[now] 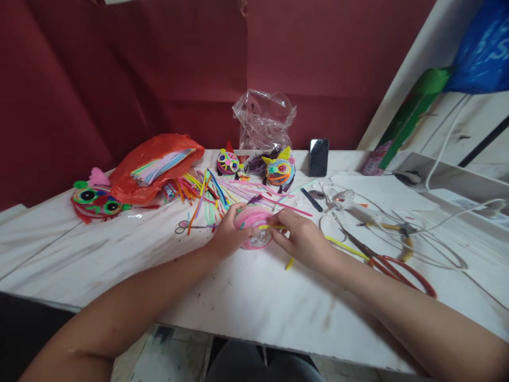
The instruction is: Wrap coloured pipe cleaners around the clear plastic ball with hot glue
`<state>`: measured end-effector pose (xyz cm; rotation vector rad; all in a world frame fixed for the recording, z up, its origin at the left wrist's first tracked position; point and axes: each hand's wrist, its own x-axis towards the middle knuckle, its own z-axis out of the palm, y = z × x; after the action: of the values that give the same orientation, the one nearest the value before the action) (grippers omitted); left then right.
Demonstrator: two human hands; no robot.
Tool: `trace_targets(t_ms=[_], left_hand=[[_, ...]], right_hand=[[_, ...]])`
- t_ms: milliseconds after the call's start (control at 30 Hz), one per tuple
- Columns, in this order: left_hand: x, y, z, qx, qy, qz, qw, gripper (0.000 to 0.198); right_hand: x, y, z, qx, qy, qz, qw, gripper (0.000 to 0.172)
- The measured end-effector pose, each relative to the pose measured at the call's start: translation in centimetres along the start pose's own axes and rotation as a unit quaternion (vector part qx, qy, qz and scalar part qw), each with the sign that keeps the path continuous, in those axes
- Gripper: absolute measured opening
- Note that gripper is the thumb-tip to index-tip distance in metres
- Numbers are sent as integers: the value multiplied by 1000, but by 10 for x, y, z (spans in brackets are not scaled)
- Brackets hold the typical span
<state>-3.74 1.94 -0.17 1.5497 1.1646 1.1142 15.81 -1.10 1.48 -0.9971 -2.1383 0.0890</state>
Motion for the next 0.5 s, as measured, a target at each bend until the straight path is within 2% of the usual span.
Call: trace_targets(t_ms=[233,367,500], left_hand=[[-1,-4,0,37,-6,13,999,79],[1,-10,-3,29,-43,46,998,85],[2,-9,-5,13,-36,60,997,69]], right_hand=[[1,0,1,13,-5,23,1000,8],[3,2,-1,14,-12,46,999,9],[3,2,-2,12,-13,53,998,7]])
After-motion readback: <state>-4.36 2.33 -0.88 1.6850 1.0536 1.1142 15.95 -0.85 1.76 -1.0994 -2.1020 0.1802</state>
